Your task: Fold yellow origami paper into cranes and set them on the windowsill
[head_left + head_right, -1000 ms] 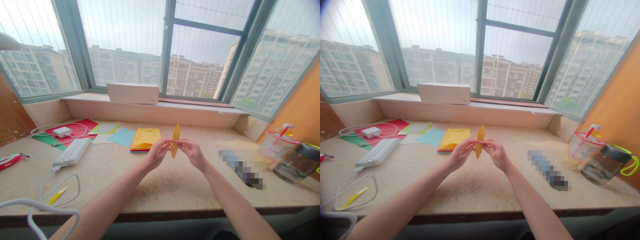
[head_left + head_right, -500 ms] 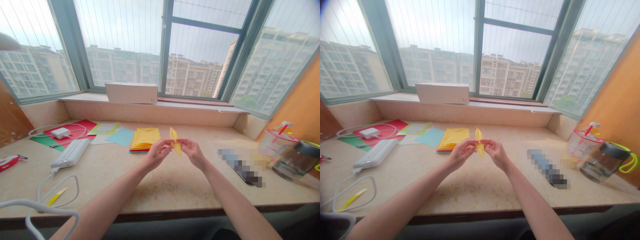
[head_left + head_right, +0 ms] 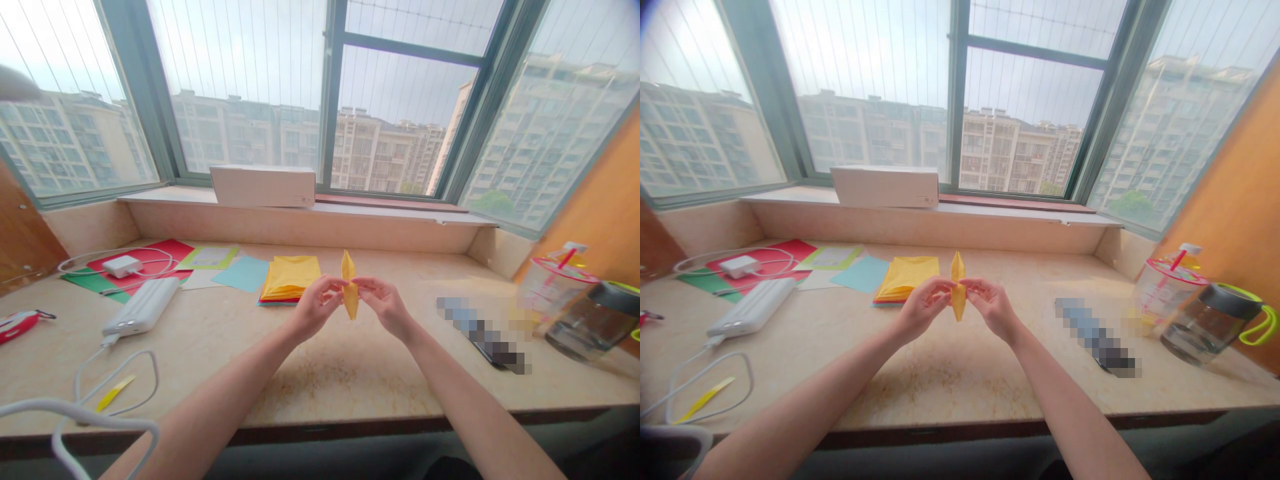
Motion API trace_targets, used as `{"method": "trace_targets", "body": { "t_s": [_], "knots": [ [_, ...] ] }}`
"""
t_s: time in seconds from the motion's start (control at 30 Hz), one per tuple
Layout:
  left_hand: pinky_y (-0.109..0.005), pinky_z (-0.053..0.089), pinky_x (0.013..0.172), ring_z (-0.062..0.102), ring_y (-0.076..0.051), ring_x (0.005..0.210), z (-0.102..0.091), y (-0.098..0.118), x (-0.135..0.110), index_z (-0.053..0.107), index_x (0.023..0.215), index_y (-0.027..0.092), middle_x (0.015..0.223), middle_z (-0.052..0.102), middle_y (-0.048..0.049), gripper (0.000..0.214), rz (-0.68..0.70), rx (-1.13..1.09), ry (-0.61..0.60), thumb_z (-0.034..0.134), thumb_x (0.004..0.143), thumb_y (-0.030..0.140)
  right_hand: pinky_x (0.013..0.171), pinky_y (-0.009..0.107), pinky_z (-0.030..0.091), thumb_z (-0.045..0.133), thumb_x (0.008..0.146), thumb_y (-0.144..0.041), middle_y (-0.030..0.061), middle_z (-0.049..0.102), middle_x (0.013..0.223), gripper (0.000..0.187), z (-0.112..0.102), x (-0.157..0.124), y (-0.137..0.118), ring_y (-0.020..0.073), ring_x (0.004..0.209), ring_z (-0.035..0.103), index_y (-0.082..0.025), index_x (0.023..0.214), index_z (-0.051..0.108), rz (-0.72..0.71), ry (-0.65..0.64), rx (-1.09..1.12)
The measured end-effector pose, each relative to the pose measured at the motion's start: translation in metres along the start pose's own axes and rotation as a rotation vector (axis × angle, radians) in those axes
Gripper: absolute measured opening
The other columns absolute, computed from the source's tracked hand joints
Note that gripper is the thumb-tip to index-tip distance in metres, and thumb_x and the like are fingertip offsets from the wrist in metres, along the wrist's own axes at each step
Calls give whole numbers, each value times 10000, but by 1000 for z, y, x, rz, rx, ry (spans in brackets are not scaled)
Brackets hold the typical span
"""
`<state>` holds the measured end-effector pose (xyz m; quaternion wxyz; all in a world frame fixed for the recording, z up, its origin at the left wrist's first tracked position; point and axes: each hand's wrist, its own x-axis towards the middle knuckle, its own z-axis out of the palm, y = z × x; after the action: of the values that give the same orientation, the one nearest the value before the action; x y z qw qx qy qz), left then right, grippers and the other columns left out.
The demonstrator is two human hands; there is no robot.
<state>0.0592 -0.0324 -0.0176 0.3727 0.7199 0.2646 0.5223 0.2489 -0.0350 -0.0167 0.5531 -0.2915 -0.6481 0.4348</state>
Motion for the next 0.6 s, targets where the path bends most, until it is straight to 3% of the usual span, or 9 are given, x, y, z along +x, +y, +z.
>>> {"method": "trace_targets", "body": {
  "t_s": [0.3,0.6],
  "knots": [
    [-279,527,749,609,-173,909,-1,-3,3,661,923,188,980,606,-58,144,29,39,41,631,872,319,819,365,498,700,820,-390,56,735,947,218,0,0,5,196,848,661,-228,963,725,-56,-14,-178],
    [-274,535,702,594,-194,919,1,2,4,680,770,156,951,594,-76,253,-14,-17,59,690,813,405,826,361,495,684,826,-439,68,717,921,240,4,-1,5,208,862,649,-204,859,725,-63,-3,-163]
  ]
}}
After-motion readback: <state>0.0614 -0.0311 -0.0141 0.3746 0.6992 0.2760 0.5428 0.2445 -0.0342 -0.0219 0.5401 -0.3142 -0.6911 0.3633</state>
